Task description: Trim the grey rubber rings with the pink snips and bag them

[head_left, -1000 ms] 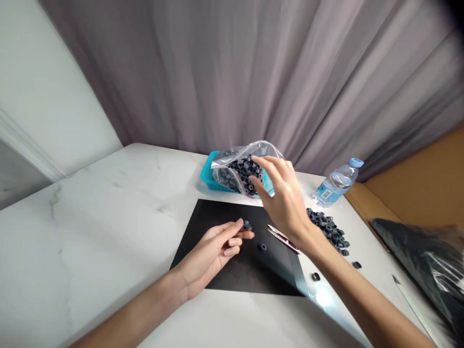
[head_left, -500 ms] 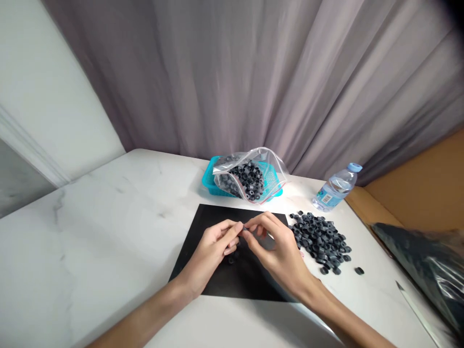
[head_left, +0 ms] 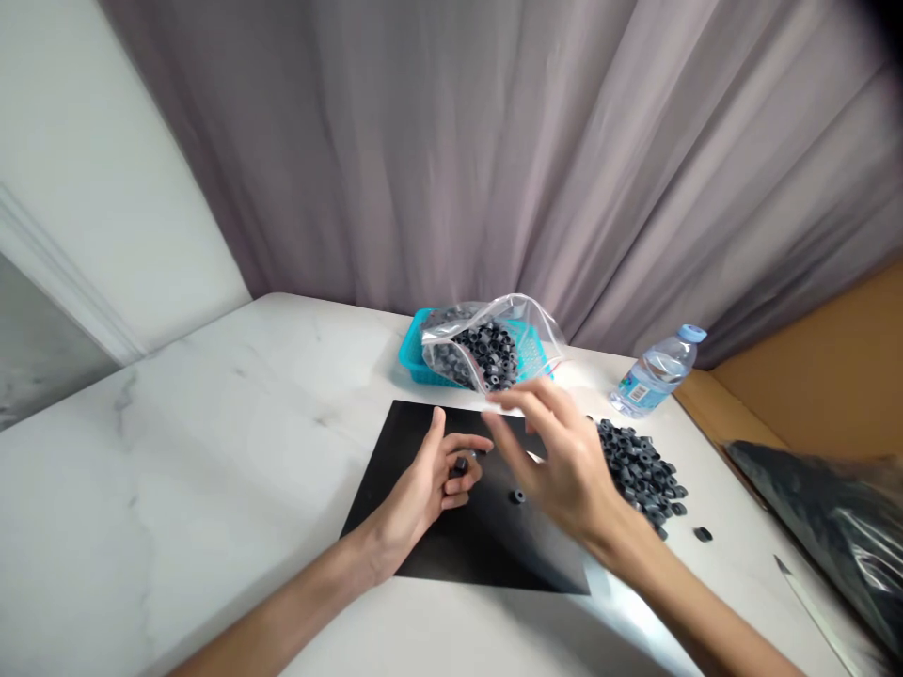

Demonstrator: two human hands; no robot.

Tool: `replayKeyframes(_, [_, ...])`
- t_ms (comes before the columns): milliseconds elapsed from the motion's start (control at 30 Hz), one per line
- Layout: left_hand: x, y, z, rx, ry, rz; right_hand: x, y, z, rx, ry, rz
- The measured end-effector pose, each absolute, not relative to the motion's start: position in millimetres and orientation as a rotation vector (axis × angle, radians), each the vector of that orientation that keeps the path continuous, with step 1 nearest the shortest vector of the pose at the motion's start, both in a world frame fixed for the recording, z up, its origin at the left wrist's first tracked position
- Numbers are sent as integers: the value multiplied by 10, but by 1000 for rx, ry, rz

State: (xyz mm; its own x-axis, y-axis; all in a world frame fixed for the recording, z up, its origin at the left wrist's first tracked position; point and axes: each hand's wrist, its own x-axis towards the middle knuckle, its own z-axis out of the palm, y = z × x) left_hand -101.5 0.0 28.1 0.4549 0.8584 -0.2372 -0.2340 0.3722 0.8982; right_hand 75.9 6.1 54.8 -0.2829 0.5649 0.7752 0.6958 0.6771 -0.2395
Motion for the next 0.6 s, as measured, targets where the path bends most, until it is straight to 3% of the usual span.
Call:
replayKeyframes(300, [-1029,-90,286,1307,841,835,667,-213,350,-1153,-2004,474])
replayKeyframes(600, [-1075,-55,249,1388,956,797,782,-152,506,-1121,-2101,381])
